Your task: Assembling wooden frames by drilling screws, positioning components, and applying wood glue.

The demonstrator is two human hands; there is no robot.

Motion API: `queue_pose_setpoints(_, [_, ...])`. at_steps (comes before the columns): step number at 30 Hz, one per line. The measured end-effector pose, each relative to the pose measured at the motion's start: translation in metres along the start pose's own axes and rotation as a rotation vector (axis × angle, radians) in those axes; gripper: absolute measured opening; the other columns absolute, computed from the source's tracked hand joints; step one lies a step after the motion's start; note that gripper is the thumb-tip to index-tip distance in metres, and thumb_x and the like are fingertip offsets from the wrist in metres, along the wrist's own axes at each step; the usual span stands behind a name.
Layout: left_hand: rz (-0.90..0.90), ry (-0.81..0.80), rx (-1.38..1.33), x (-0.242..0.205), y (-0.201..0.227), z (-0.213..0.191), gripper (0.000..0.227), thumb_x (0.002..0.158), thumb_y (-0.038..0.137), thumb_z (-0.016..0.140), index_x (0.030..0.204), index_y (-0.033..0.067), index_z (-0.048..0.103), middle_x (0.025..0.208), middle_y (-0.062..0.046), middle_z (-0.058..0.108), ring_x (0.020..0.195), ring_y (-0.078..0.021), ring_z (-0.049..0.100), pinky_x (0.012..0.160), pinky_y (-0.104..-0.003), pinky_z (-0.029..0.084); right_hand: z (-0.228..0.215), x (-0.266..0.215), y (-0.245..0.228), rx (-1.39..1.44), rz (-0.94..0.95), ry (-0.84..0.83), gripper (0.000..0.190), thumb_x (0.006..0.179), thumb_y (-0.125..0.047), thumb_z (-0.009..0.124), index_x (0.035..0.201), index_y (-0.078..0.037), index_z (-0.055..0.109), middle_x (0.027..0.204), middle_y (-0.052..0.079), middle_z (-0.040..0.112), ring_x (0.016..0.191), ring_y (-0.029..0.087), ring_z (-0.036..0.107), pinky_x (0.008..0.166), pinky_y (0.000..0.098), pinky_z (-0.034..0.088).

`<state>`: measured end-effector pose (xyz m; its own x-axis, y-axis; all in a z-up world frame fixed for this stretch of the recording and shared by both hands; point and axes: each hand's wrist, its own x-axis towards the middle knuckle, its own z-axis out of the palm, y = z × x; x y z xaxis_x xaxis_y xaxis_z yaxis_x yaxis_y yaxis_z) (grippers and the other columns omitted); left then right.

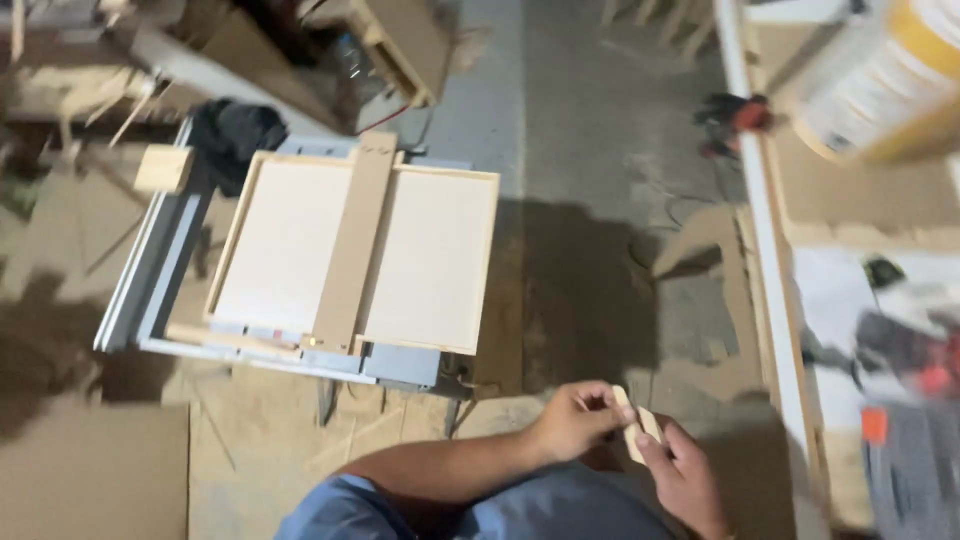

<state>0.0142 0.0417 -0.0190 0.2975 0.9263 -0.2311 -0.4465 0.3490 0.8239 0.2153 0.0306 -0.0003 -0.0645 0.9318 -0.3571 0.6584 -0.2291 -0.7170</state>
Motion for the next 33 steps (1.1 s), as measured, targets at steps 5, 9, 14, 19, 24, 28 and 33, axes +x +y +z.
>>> queue_pose_setpoints(5, [0.181, 0.423, -0.038, 0.105, -0.063, -0.065, 0.024, 0.095, 0.012, 0.073, 0.077, 0.0190, 0.061, 0.072, 0.003, 0.065, 0.065, -0.0040, 0.055, 0.060, -0.023, 0.044, -0.035, 0.125, -0.046, -0.135, -0.021, -0.299, 0.037, 0.099, -0.031, 0.054, 0.128, -0.027, 0.077, 0.076, -0.002, 0.076, 0.061, 0.013, 0.064, 0.069, 0.0273, 0.051])
queue_pose_setpoints(9, [-0.005, 0.667, -0.264, 0.126, 0.024, -0.066, 0.021, 0.102, 0.014, 0.063, 0.087, 0.0124, 0.049, 0.079, -0.019, 0.075, 0.063, -0.0263, 0.072, 0.049, -0.035, 0.053, -0.045, 0.242, -0.042, 0.067, -0.203, -0.405, 0.037, 0.103, -0.026, 0.051, 0.120, -0.011, 0.081, 0.066, -0.001, 0.056, 0.052, 0.011, 0.041, 0.051, 0.0269, 0.039])
queue_pose_setpoints(14, [0.092, 1.034, -0.056, 0.161, 0.042, -0.098, 0.022, 0.100, 0.013, 0.064, 0.082, 0.0157, 0.052, 0.058, -0.003, 0.054, 0.044, -0.0116, 0.048, 0.039, -0.030, 0.040, -0.057, 0.347, -0.136, 0.007, -0.457, -0.527, 0.031, 0.108, -0.028, 0.043, 0.083, -0.011, 0.051, 0.067, 0.001, 0.056, 0.064, 0.016, 0.052, 0.071, 0.0318, 0.045])
queue_pose_setpoints(19, [0.030, 1.153, -0.113, 0.179, 0.117, -0.096, 0.041, 0.105, 0.029, 0.063, 0.069, 0.0142, 0.050, 0.050, -0.004, 0.052, 0.038, -0.0122, 0.045, 0.038, -0.027, 0.033, -0.033, 0.431, -0.230, -0.316, -0.452, -0.591, 0.017, 0.097, -0.033, 0.055, 0.092, -0.018, 0.063, 0.068, 0.002, 0.059, 0.062, 0.016, 0.055, 0.067, 0.0330, 0.046])
queue_pose_setpoints(24, [-0.214, 1.078, -0.217, 0.221, 0.177, -0.133, 0.052, 0.108, 0.048, 0.047, 0.065, 0.0194, 0.044, 0.062, -0.003, 0.052, 0.050, -0.0138, 0.044, 0.047, -0.027, 0.034, 0.009, 0.525, -0.284, -0.474, -0.607, -0.719, 0.025, 0.090, -0.031, 0.068, 0.107, -0.017, 0.080, 0.090, -0.001, 0.068, 0.080, 0.014, 0.065, 0.079, 0.0266, 0.048])
queue_pose_setpoints(28, [-0.069, 1.174, -0.243, 0.277, 0.167, -0.206, 0.032, 0.096, 0.031, 0.051, 0.075, 0.0099, 0.064, 0.064, -0.008, 0.059, 0.052, -0.0173, 0.054, 0.049, -0.033, 0.041, 0.030, 0.590, -0.339, -0.449, -0.466, -0.816, 0.040, 0.099, -0.026, 0.055, 0.133, -0.014, 0.071, 0.103, 0.006, 0.071, 0.092, 0.017, 0.063, 0.081, 0.0307, 0.048])
queue_pose_setpoints(33, [0.012, 1.039, 0.239, 0.302, 0.166, -0.245, 0.022, 0.102, 0.021, 0.049, 0.086, 0.0181, 0.063, 0.082, 0.001, 0.067, 0.076, -0.0107, 0.060, 0.072, -0.031, 0.049, 0.063, 0.704, -0.352, -0.015, -0.293, -0.908, 0.024, 0.102, -0.002, 0.055, 0.126, 0.002, 0.058, 0.109, 0.026, 0.073, 0.070, 0.025, 0.062, 0.065, 0.0378, 0.054])
